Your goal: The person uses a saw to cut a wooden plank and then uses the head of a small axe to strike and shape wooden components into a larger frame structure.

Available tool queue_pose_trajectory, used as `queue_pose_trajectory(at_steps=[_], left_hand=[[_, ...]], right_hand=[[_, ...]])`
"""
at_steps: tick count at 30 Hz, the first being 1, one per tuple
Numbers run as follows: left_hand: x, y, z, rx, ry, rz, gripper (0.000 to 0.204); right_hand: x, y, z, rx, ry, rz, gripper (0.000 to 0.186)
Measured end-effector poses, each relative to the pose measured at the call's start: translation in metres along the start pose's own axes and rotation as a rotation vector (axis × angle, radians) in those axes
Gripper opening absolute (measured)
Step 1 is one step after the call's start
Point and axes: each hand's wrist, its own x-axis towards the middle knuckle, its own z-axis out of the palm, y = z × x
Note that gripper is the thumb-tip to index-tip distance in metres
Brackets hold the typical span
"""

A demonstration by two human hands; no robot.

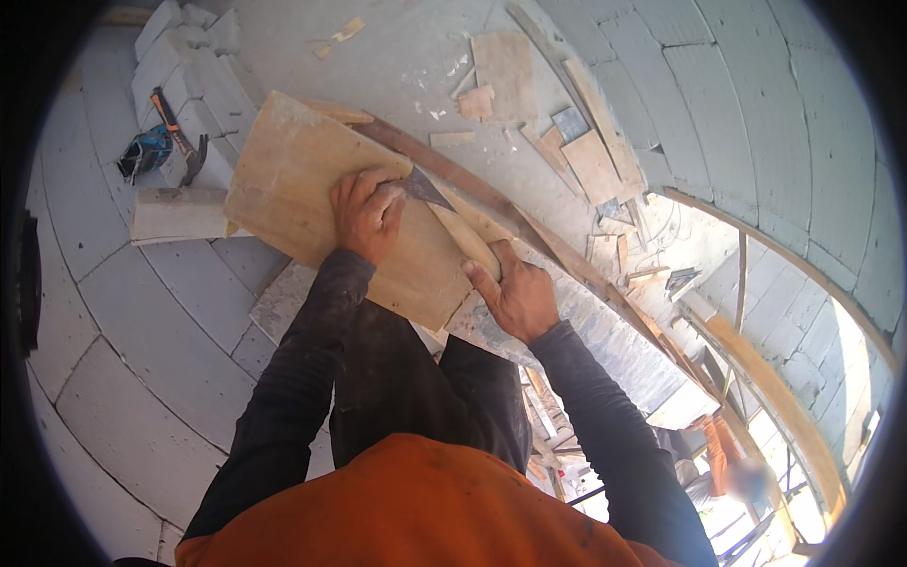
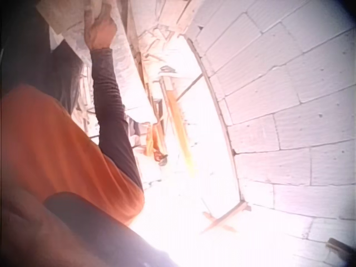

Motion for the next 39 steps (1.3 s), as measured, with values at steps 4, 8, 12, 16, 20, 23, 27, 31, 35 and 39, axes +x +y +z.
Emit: queue_pose_trajectory(at_steps=[4, 8, 12, 16, 20, 23, 27, 31, 35, 39], left_hand=[[-0.003, 0.001, -0.004, 0.008, 0.0, -0.012, 0.016], [-0.001, 0.001, 0.0, -0.009, -0.004, -0.016, 0.015], [-0.007, 0.001, -0.002, -0.039, -0.019, -0.021, 0.019], [0.014, 0.0, -0.017, -0.054, -0.001, 0.019, 0.022], [0.066, -0.023, -0.028, 0.146, -0.013, 0.263, 0.018], [0.082, -0.047, -0.024, 0.281, -0.424, 0.304, 0.023], [0.078, -0.047, -0.018, 0.357, -0.444, 0.277, 0.032], [0.076, -0.049, -0.017, 0.361, -0.415, 0.281, 0.034], [0.08, -0.046, -0.016, 0.379, -0.462, 0.265, 0.035], [0.073, -0.048, -0.018, 0.389, -0.433, 0.248, 0.032]], right_hand=[[-0.011, -0.024, -0.011, 0.175, 0.094, -0.123, 0.053], [-0.009, 0.001, 0.01, 0.062, 0.044, -0.04, 0.052], [-0.007, -0.001, 0.005, 0.075, 0.002, 0.052, 0.051], [-0.017, -0.004, -0.008, 0.15, 0.052, 0.03, 0.051], [-0.022, 0.005, -0.003, 0.143, 0.074, 0.04, 0.051], [-0.018, -0.004, -0.005, 0.113, 0.016, 0.078, 0.05], [-0.024, -0.02, -0.009, 0.307, 0.105, -0.082, 0.052], [-0.019, -0.009, 0.008, 0.183, 0.131, -0.172, 0.053], [0.0, 0.005, 0.017, -0.009, -0.038, 0.024, 0.056], [-0.016, -0.036, -0.012, 0.256, 0.07, -0.069, 0.063]])
